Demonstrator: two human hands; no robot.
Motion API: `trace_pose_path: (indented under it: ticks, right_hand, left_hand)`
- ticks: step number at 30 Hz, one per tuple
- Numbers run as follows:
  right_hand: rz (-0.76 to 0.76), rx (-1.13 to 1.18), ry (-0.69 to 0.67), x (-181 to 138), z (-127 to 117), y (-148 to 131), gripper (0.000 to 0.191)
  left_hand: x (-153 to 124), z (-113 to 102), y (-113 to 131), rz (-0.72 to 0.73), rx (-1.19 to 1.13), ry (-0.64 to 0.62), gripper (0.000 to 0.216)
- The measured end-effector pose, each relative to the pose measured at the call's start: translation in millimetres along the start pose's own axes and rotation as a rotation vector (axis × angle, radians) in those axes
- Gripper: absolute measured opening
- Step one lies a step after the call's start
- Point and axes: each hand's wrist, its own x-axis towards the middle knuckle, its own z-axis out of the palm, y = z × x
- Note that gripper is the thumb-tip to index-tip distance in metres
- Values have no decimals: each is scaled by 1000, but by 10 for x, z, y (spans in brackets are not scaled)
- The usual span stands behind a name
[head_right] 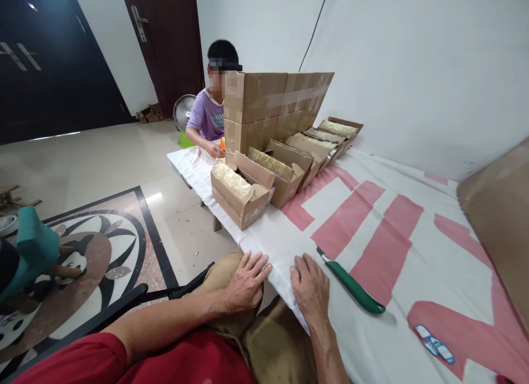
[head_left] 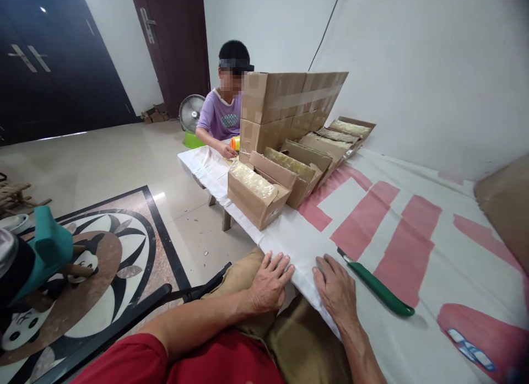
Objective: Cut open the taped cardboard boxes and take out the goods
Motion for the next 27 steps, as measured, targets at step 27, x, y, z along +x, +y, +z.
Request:
trace_pose_path:
  ticks: [27]
  right_hand:
    - [56,112,-124,-44,-167,17,42]
  left_hand:
    - [-889,-861,-1925,-834,-208,-491,30]
